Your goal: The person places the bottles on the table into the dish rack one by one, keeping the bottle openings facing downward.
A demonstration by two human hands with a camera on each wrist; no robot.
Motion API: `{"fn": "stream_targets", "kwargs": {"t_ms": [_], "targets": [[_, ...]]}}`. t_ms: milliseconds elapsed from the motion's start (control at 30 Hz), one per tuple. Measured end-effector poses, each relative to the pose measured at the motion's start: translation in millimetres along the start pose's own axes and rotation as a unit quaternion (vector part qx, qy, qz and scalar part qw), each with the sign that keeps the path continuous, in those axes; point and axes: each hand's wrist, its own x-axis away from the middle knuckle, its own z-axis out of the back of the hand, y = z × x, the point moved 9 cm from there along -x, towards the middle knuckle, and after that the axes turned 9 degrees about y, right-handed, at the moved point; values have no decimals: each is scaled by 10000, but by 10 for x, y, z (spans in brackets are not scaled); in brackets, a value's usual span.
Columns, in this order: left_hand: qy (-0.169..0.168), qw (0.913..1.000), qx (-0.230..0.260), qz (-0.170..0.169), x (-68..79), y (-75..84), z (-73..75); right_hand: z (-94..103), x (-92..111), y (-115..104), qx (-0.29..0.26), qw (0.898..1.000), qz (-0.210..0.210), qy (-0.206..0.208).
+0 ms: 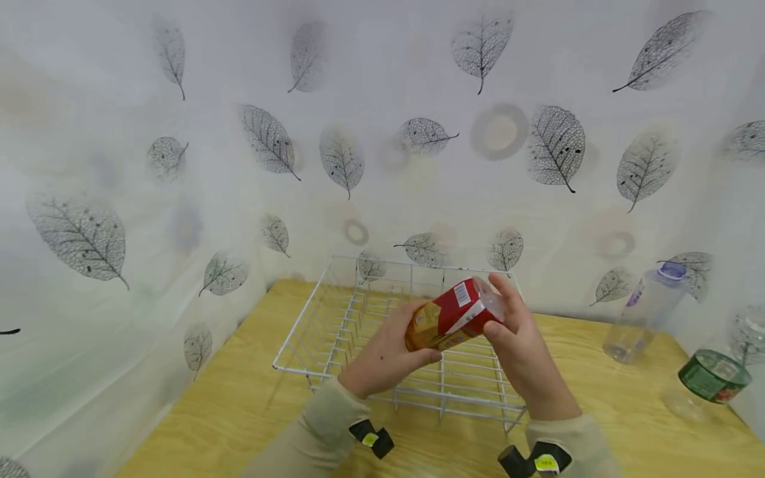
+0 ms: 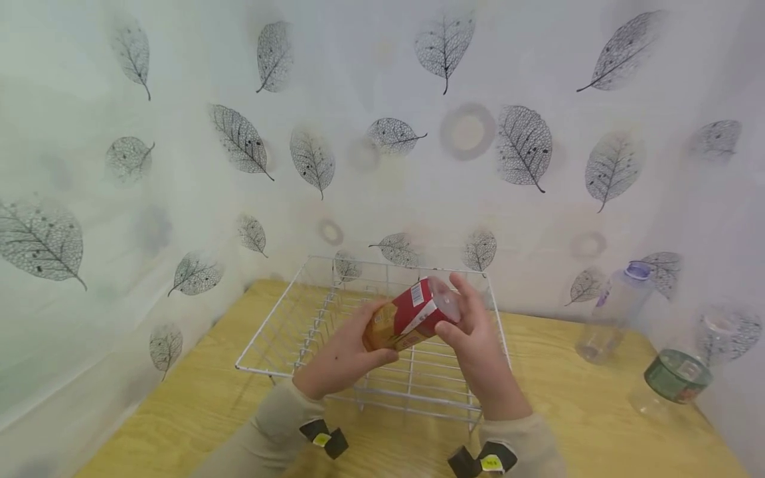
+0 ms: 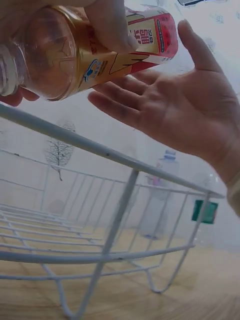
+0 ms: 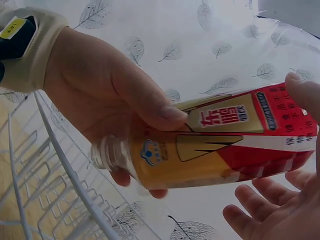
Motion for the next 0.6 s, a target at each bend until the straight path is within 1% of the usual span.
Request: {"fn": "stream_targets", "kwargs": {"t_ms": [67,133,233,367,500,600], "targets": [[-118,9985,482,226,13,-26,-41,-37,2,30,-238,9997,-29,-10],[-181,9960,785,393,22,-41,-75,-77,8,39,-406,9992,-6,-49],[-298,9920,1118,508,30,-39,-135,-128,23,34,-674,9977,95,-46],[-400,9911,1155,521,44,-29,-202,-168,52,4,-768,9966,296,-14],[-473,9924,1014,511,50,-41,-252,-160,66,-12,-573,9975,364,197],[-539,9936,872,470,50,-33,-256,-149,66,-16,-427,9979,358,324]]}}
